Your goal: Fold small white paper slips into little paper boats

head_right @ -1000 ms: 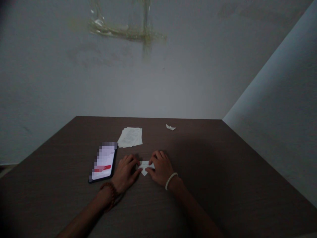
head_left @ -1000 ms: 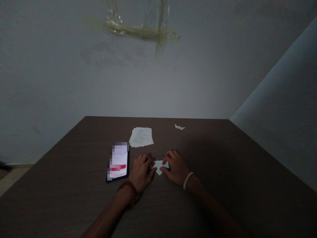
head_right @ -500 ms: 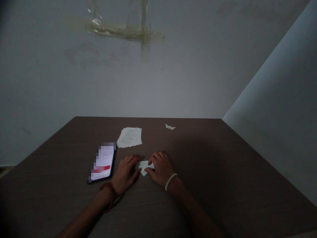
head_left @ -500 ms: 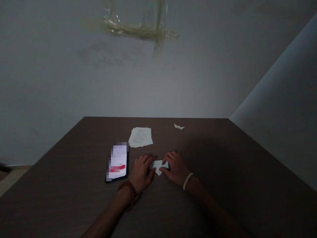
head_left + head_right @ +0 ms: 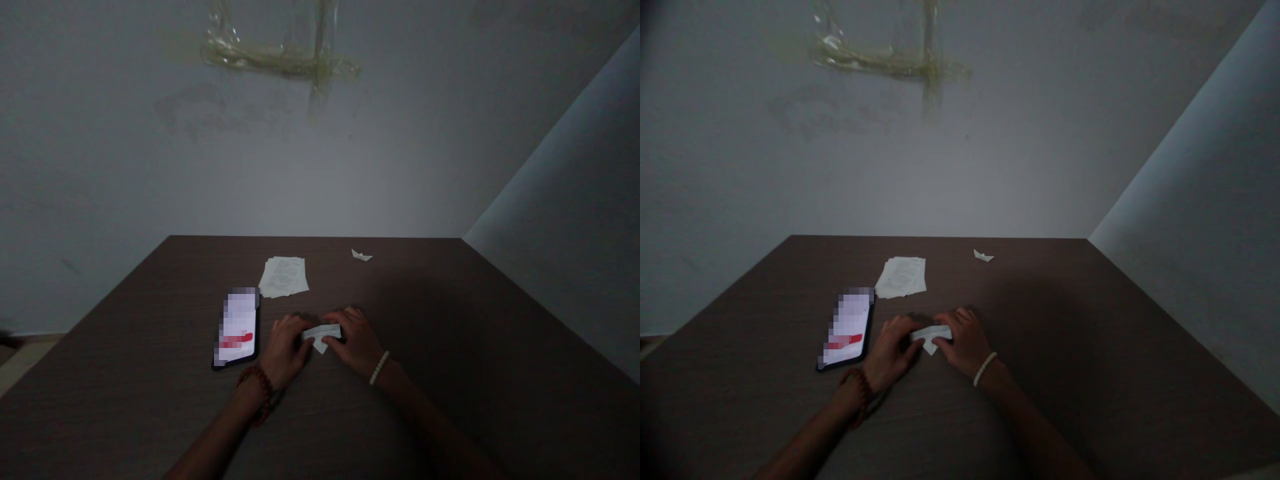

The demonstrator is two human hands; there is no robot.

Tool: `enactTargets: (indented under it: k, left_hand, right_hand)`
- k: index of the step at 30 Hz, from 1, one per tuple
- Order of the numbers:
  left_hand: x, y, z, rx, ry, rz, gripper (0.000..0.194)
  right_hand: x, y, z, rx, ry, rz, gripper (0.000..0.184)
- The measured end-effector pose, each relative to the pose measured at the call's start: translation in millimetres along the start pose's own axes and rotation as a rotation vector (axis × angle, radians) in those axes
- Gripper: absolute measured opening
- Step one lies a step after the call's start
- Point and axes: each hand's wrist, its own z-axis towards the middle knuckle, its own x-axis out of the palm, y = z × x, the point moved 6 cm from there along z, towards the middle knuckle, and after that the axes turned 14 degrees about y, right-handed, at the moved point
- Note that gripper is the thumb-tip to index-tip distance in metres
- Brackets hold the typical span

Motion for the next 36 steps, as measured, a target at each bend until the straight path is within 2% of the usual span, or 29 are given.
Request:
enactTargets:
  k: [2, 5, 7, 14, 19, 30, 36]
  left_hand:
    - [-1.1, -1, 1, 0.008, 0.003, -0.005, 0.010]
    - [-4.4, -4, 2, 0.036, -0.015, -0.025, 0.018]
    - [-6.8, -8, 1, 0.055, -0.024, -0.042, 0.020]
    - [-16.7, -21, -2, 0.121, -0.060, -0.077, 0.020]
    - [-18.5, -23, -4, 0.147, -0.071, -0.083, 0.020]
    - [-19.1, -19, -4, 0.125, -0.102, -0.016, 0.021]
    - [-19.9, -17, -5, 0.136, -0.152, -0.013, 0.019]
  right_hand:
    - [-3, 3, 0, -0.028, -0.018, 0.031, 0.023]
    - [-7, 6, 1, -0.045, -0.054, 0.058, 0.007]
    - [-8, 9, 1, -0.053, -0.079, 0.067, 0.003]
    - [-10, 18, -2, -0.093, -0.096, 0.046, 0.004]
    - [-13, 22, -3, -0.092, -0.102, 0.019, 0.006]
    - [-25, 2, -6, -0.063, -0.114, -0.068, 0.010]
    - [-34, -4, -10, -0.099, -0.155, -0.069, 0.015]
